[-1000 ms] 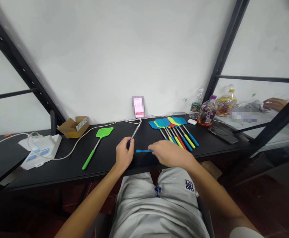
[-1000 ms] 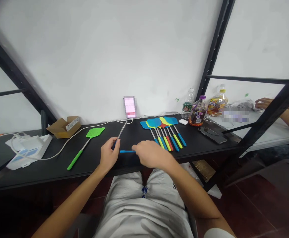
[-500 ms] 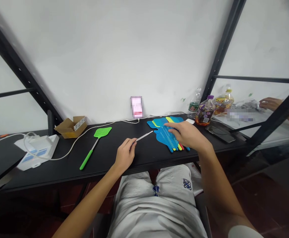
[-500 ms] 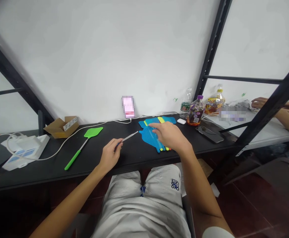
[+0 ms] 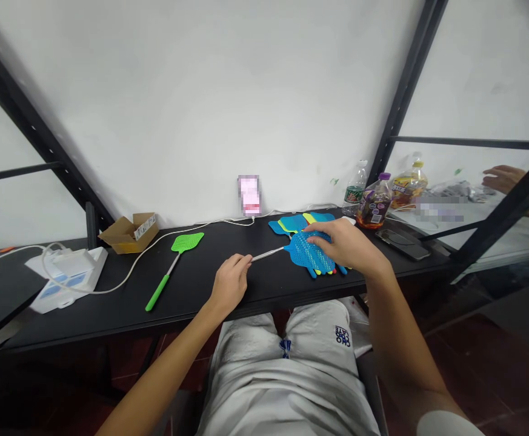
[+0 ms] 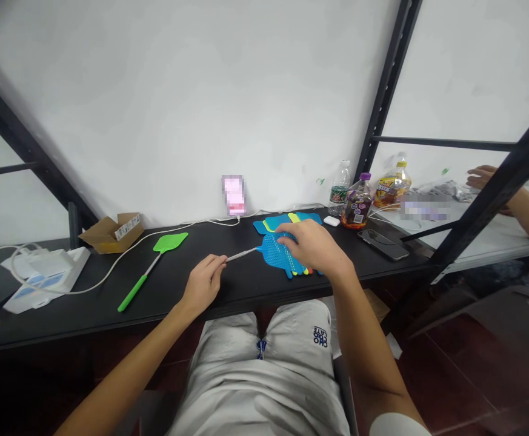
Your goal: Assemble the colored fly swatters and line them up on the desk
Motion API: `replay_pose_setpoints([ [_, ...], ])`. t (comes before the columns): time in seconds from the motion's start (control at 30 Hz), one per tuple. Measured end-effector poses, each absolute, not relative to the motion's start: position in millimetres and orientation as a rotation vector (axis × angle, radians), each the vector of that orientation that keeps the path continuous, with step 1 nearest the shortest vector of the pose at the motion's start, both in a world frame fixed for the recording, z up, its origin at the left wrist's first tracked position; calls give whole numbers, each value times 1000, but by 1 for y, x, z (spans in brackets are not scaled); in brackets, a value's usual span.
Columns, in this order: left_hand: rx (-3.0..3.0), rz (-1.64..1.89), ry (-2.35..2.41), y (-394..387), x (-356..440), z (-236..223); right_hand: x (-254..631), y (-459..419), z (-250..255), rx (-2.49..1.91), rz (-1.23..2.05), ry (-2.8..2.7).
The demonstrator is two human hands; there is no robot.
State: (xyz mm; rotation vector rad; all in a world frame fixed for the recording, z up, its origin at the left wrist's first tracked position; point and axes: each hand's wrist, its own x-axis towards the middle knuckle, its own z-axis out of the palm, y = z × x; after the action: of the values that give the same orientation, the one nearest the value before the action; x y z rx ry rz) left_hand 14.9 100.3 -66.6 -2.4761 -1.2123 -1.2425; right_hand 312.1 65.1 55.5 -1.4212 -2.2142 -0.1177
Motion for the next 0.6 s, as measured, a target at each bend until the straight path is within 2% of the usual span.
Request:
replay_pose_setpoints([
  [0.27,-2430,-978,-1132,96,18,-64,318,69,54,-1362,-47,-2229],
  [0.6,-2488,-1054,-1095,96,17,-64,316,82,50,-1249,116,-2128],
])
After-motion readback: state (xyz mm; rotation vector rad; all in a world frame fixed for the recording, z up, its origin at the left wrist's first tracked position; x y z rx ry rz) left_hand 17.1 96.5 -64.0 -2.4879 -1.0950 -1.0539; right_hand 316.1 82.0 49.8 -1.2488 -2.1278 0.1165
